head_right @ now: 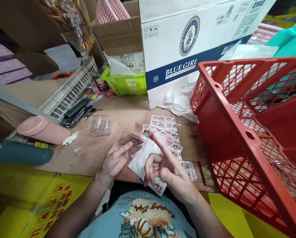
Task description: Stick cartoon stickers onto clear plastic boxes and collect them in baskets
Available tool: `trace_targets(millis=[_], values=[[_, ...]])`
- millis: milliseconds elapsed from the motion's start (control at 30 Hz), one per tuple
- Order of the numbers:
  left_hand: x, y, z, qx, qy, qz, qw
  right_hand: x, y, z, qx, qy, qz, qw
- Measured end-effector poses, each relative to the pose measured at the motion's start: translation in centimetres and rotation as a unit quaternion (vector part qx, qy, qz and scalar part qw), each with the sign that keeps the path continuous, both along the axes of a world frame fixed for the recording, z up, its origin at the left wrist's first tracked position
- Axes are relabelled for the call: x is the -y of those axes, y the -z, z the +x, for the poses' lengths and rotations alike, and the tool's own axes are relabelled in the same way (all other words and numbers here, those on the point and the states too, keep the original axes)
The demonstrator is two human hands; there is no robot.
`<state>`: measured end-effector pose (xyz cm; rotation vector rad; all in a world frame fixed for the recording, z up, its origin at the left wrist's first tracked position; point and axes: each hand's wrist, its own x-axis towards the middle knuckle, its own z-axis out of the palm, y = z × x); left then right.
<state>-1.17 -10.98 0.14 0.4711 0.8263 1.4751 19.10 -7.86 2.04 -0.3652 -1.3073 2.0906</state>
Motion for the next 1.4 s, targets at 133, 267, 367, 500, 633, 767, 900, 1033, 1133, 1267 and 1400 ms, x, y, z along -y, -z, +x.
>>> trace_targets(millis=[133, 267, 367, 500, 633, 767, 900, 1033, 1133, 1267, 1400], values=[[-0.2, 0.5, 1.4, 0.006, -0.006, -0.005, 1.000, 2.0, 1.7, 0.5, -0.087, -0.043, -0.154, 0.983], [-0.4, 0.6, 2.5, -0.014, 0.000, -0.012, 1.000, 2.8, 3.0, 0.3, -0.131, -0.043, -0.215, 0.967], [-0.6, 0.5, 2.8, -0.018, 0.003, -0.019, 1.000, 3.1, 3.4, 0.2, -0.140, -0.043, -0.242, 0.959], [-0.6, 0.2, 3.0, -0.030, 0.002, -0.024, 0.999, 3.2, 3.8, 0.2, -0.148, -0.037, -0.256, 0.955], [-0.7, 0.2, 3.1, -0.046, 0.006, -0.008, 0.999, 3.1, 4.0, -0.1, -0.148, -0.042, -0.264, 0.952], [-0.7, 0.2, 3.0, -0.047, 0.003, -0.011, 0.999, 3.0, 4.2, -0.2, -0.144, -0.043, -0.272, 0.950], [-0.8, 0.3, 2.9, -0.034, 0.006, -0.016, 0.999, 2.9, 4.3, -0.3, -0.140, -0.045, -0.271, 0.951], [-0.8, 0.4, 2.8, -0.035, 0.005, -0.023, 0.999, 2.7, 4.5, -0.4, -0.133, -0.041, -0.273, 0.952], [-0.8, 0.5, 2.7, -0.035, 0.005, -0.015, 0.999, 2.6, 4.5, -0.4, -0.131, -0.038, -0.271, 0.953], [-0.8, 0.6, 2.7, -0.035, 0.003, -0.019, 0.999, 2.6, 4.5, -0.5, -0.127, -0.031, -0.269, 0.954], [-0.8, 0.8, 2.7, -0.036, 0.000, -0.017, 0.999, 2.6, 4.6, -0.5, -0.121, -0.032, -0.265, 0.956]])
